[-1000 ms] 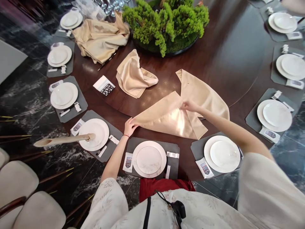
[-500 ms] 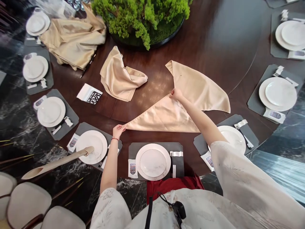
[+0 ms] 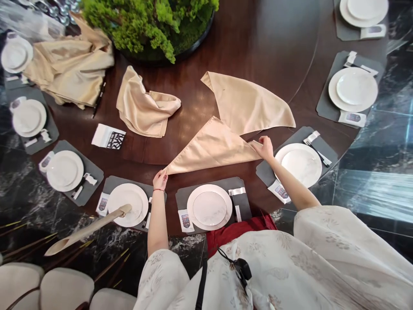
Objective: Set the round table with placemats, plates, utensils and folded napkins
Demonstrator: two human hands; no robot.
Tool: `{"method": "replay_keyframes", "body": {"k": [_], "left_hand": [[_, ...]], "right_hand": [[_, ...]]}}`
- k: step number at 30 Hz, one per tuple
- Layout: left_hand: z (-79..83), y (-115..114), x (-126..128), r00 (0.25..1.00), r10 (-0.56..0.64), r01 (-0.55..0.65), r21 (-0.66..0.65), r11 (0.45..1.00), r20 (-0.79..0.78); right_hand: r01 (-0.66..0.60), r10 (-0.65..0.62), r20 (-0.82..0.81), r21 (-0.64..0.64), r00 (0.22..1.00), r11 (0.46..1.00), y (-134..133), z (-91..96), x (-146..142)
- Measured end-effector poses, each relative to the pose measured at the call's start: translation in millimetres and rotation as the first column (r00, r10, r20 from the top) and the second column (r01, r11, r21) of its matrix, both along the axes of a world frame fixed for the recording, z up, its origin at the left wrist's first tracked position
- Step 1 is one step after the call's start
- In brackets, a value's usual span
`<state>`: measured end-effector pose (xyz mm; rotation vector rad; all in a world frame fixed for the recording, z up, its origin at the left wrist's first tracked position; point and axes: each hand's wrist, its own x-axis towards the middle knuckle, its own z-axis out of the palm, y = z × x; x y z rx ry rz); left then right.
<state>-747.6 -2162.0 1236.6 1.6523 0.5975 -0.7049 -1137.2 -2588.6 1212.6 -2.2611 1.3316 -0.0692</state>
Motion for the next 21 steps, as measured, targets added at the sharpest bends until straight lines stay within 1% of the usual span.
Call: {"method": "replay_keyframes", "body": {"k": [1,2,3,4,5,6,8,10,14,15,19,21], "left_hand": [[1.3,-1,1,1.000,-0.006,0.006,0.004,1.000,-0.013],[2.4,-3,2,1.000,-0.010,0.011,0.012,1.000,-0.026],[3.4,-5,3,0.999,-0.013,0.014,0.022,1.000,-0.039],[4.2,-7,4,0.999,-0.014,0.016,0.035,0.999,-0.052],[4.9,-9,4,0.998,-0.012,0.016,0.050,0.999,-0.063],[5.5,-11,4,0.997,-0.008,0.012,0.064,0.998,-0.071],[7.0,-14,4,0.997,0.011,-0.004,0.084,0.996,-0.075],[9.5,-16,5,0.997,0.039,-0.033,0.088,0.996,-0.065],[17.5,-16,7,0.995,0.092,-0.089,0.067,0.994,-0.049],[19.6,-15,8,0.994,0.103,-0.100,0.063,0.993,-0.049],[27.1,-14,6,0.989,0.139,-0.136,0.046,0.990,-0.055],[30.5,-14,4,0.989,0.140,-0.138,0.032,0.990,-0.058]], "right_hand": [[-0.098,0.099,-0.057,0.024,0.993,0.995,-4,-2.0,-22],[-0.205,0.211,-0.114,0.063,0.971,0.977,-9,-4.4,-39],[-0.303,0.318,-0.166,0.109,0.933,0.947,-14,-7.2,-51],[-0.379,0.404,-0.212,0.150,0.890,0.913,-19,-10.0,-60],[-0.429,0.462,-0.251,0.178,0.850,0.886,-23,-12.7,-64],[-0.455,0.492,-0.285,0.188,0.823,0.870,-27,-15.2,-65],[-0.460,0.489,-0.332,0.165,0.807,0.872,-30,-19.1,-62],[-0.475,0.490,-0.339,0.133,0.803,0.870,-32,-21.5,-56],[-0.573,0.583,-0.318,0.133,0.748,0.808,-36,-23.0,-50],[-0.574,0.583,-0.327,0.134,0.744,0.808,-38,-22.9,-49],[-0.484,0.494,-0.371,0.125,0.787,0.866,-43,-20.5,-44],[-0.472,0.486,-0.354,0.130,0.799,0.872,-44,-17.3,-41]]}}
